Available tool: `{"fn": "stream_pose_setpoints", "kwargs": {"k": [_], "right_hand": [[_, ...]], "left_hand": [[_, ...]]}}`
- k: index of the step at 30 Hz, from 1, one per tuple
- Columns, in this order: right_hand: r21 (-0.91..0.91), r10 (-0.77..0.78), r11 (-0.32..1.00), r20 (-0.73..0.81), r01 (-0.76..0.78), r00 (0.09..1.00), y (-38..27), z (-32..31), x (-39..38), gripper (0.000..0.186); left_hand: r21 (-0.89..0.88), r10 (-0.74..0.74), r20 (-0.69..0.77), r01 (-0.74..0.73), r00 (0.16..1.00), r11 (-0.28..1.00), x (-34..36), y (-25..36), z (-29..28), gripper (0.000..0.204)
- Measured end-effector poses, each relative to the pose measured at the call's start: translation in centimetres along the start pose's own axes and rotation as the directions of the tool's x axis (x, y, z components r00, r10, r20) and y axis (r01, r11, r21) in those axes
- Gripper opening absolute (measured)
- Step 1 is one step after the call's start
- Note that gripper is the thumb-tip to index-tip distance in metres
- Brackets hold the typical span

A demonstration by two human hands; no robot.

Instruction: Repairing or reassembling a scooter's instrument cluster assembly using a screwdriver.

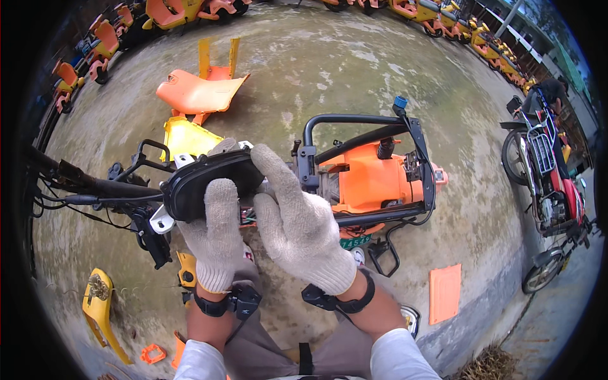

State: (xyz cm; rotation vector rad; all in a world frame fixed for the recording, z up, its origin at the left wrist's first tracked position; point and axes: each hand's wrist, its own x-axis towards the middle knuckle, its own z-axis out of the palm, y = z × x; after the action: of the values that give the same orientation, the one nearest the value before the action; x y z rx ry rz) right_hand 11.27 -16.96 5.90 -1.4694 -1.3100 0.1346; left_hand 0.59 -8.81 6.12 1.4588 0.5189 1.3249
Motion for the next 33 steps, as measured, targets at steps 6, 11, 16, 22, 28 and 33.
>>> {"fn": "stream_pose_setpoints", "kwargs": {"k": [6, 11, 16, 22, 28, 33], "right_hand": [[0.166, 0.153, 0.975, -0.020, -0.148, 0.988, 0.5, 1.4, -0.5, 0.058], [0.378, 0.225, 0.912, -0.137, -0.159, 0.965, 1.4, 3.5, -0.7, 0.056], [0.545, 0.334, 0.809, -0.120, -0.219, 0.935, 2.1, 4.3, -0.6, 0.049], [0.778, 0.525, 0.453, 0.162, -0.435, 0.836, 1.7, 0.4, -2.8, 0.049], [0.851, 0.762, 0.330, 0.014, -0.408, 0.647, 0.7, -5.8, -13.3, 0.046], [0.419, 0.417, 0.904, -0.908, 0.087, 0.046, -6.1, -17.4, -24.0, 0.049]], "left_hand": [[0.089, 0.001, -0.089, 0.007, 0.996, 0.996, 0.0, -0.9, -0.6, 0.051], [0.198, 0.076, -0.044, -0.066, 0.996, 0.978, -0.4, -1.3, -0.3, 0.054], [0.193, 0.137, 0.040, -0.142, 0.990, 0.971, -0.8, -2.2, -0.2, 0.056], [0.300, 0.169, 0.044, -0.174, 0.985, 0.938, -0.6, -3.2, -0.8, 0.053], [0.030, 0.067, -0.027, -0.066, 0.997, 0.997, 1.6, -1.1, -0.7, 0.056], [0.012, -0.054, -0.022, 0.054, 0.998, 0.998, 1.7, -0.9, -1.7, 0.052]]}}
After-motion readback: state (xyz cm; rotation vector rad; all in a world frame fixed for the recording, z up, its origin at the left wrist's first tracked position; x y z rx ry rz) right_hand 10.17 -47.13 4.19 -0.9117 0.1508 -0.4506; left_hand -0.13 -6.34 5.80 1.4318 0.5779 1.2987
